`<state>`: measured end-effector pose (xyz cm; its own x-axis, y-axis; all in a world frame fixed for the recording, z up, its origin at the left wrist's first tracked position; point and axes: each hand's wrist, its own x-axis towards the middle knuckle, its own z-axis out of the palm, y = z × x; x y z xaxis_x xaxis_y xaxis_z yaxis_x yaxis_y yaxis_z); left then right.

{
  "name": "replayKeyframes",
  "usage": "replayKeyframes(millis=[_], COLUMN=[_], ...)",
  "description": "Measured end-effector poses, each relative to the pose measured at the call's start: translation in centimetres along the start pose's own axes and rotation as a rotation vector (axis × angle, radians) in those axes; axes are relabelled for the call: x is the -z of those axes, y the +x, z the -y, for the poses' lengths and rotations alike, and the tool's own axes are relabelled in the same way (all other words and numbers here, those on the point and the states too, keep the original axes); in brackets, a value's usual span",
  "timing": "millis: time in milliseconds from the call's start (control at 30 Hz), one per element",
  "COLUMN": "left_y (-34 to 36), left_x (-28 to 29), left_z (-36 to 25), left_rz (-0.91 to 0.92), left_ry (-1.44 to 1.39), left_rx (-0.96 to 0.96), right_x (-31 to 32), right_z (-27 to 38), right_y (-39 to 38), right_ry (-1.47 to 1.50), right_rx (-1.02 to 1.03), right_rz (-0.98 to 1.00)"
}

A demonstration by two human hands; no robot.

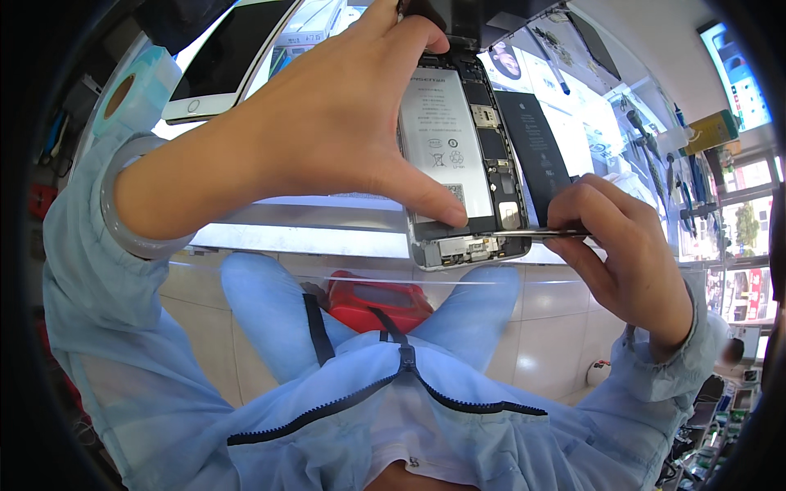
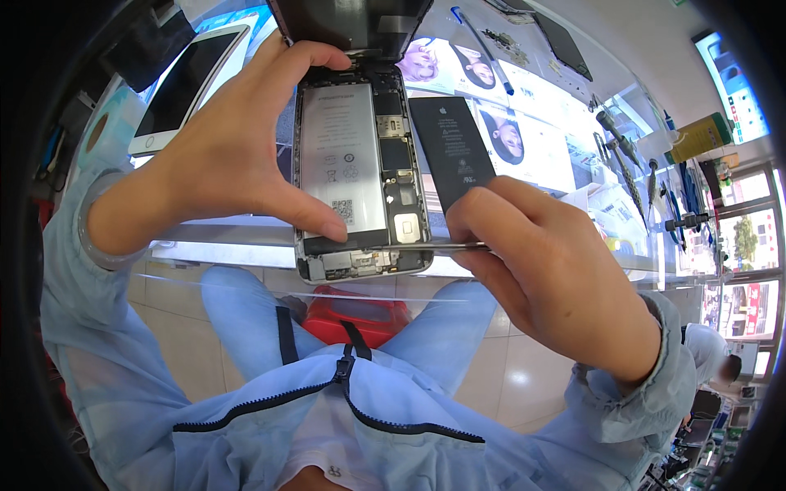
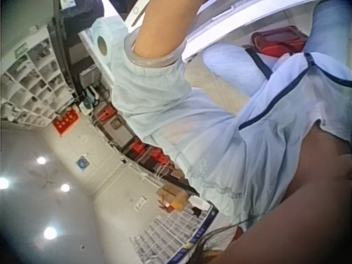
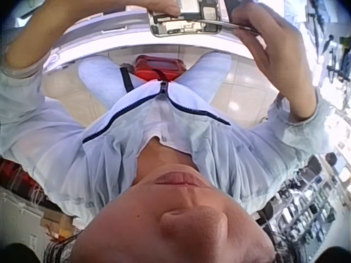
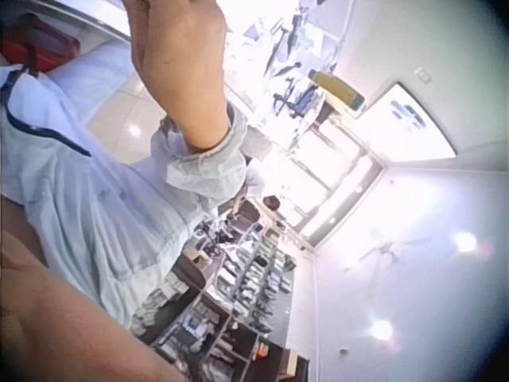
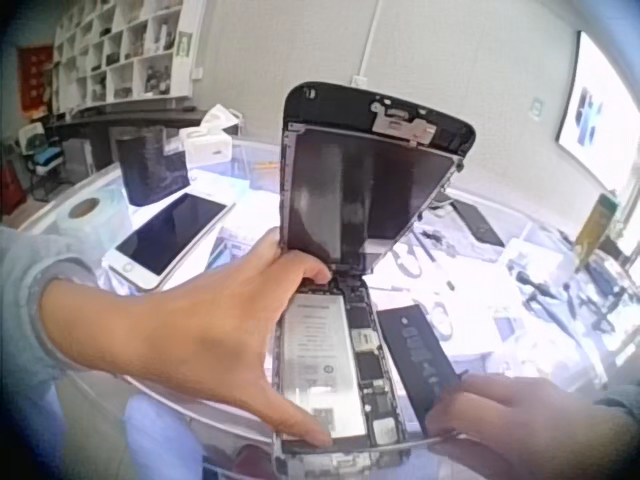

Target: The person disassembles a smartphone, removes the back cover, and detaches internal components using a metal prying tool. They then apply a liquid from a small bottle to the battery area and continue prying to separate parts.

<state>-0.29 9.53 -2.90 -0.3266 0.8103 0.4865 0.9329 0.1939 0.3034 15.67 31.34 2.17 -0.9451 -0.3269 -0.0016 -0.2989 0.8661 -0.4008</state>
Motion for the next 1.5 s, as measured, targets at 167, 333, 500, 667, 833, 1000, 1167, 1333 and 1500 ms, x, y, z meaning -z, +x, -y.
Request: replayKeyframes(millis=[167, 333, 500, 667, 833, 1000, 1167, 1333, 1500], left_y=[-0.1, 0.1, 0.2, 0.1, 0.4, 0.4, 0.3, 0.1, 0.4], left_x=[0.1, 0.3, 0.2, 0.1, 0.1, 0.1, 0.4, 0.2, 0.3], left_z=[-0.2, -0.2, 0.0, 0.0, -0.5, -0.4, -0.6, 0.1, 0.2], left_rz=[0.013, 0.036, 0.044, 0.039, 0.081, 0.068, 0.09, 0.056, 0.087], left_ry=[0.025, 0.054, 0.038, 0.049, -0.007, 0.002, -0.002, -0.039, 0.001], left_rx=[0.049, 0.078, 0.083, 0.055, 0.127, 0.083, 0.096, 0.05, 0.097], right_x=[-1.4, -1.8, -2.9, -3.9, -4.3, -4.3, -5.0, -4.9, -4.5], right_z=[0.4, 0.1, 0.0, -0.5, -0.8, -0.9, -0.2, 0.4, 0.2], right_y=[-0.2, -0.2, -0.4, -1.1, -1.4, -1.5, -1.6, -1.6, -1.2], right_ry=[-0.088, -0.106, -0.244, -0.334, -0.37, -0.344, -0.264, -0.263, -0.298], right_rx=[0.071, 0.123, 0.257, 0.354, 0.386, 0.407, 0.271, 0.191, 0.226], right_rz=[-0.164, -0.219, -0.362, -0.446, -0.477, -0.478, -0.497, -0.51, -0.535])
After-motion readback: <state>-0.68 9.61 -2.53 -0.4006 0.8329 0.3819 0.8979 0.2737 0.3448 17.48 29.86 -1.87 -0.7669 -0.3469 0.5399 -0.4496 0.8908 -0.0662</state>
